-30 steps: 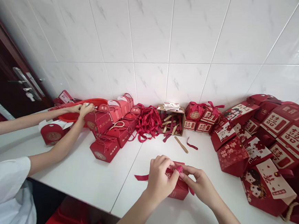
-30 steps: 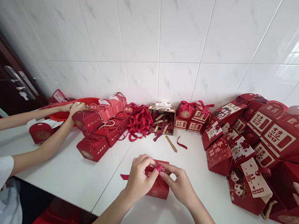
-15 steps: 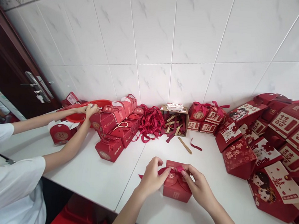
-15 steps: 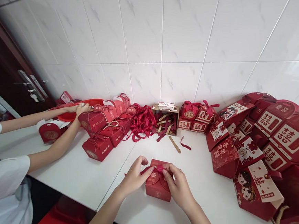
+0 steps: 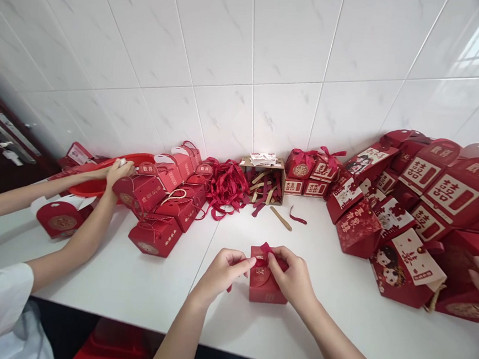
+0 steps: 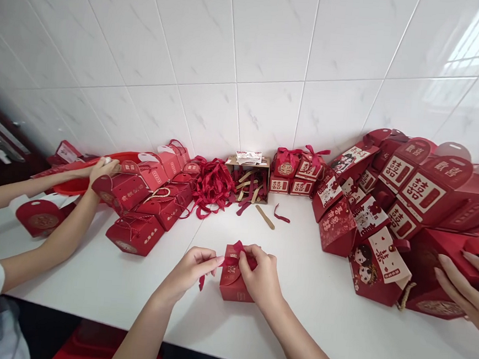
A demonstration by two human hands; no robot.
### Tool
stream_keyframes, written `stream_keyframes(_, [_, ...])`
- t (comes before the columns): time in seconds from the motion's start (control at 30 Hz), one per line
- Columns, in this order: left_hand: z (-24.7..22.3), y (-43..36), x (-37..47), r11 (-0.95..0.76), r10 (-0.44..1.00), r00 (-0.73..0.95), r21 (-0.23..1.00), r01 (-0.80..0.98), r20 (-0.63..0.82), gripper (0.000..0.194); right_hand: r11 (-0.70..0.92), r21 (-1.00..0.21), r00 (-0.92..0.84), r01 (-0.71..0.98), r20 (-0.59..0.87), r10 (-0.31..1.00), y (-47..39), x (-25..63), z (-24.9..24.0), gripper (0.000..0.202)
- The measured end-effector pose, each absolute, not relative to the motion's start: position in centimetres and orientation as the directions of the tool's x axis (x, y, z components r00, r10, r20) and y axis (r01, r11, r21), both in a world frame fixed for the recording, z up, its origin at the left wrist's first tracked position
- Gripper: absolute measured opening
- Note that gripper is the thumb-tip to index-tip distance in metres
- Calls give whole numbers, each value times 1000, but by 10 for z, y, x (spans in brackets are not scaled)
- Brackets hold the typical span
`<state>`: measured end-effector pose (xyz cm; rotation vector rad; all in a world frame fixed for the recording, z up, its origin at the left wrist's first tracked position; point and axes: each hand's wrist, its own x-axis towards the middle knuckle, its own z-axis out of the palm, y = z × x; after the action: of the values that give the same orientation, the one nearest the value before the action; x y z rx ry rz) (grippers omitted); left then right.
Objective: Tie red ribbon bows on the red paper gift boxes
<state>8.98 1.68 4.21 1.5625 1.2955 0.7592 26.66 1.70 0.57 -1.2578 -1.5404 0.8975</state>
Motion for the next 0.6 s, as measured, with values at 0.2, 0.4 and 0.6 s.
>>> stream_keyframes(0.2, [83, 22, 112, -76, 949, 315, 973, 216, 4, 36, 390, -800, -163, 456, 356, 920, 12, 270, 9, 18])
stream_keyframes(0.4, [94, 50, 136, -283, 846, 508, 945, 165, 164, 40, 376, -811, -138, 448, 353, 925, 12, 272, 9, 30])
stream_keyframes(0.6, [59, 54, 116, -242, 911, 386, 946, 217, 145, 38, 362, -860, -110, 361, 346, 932, 15, 273, 7, 38])
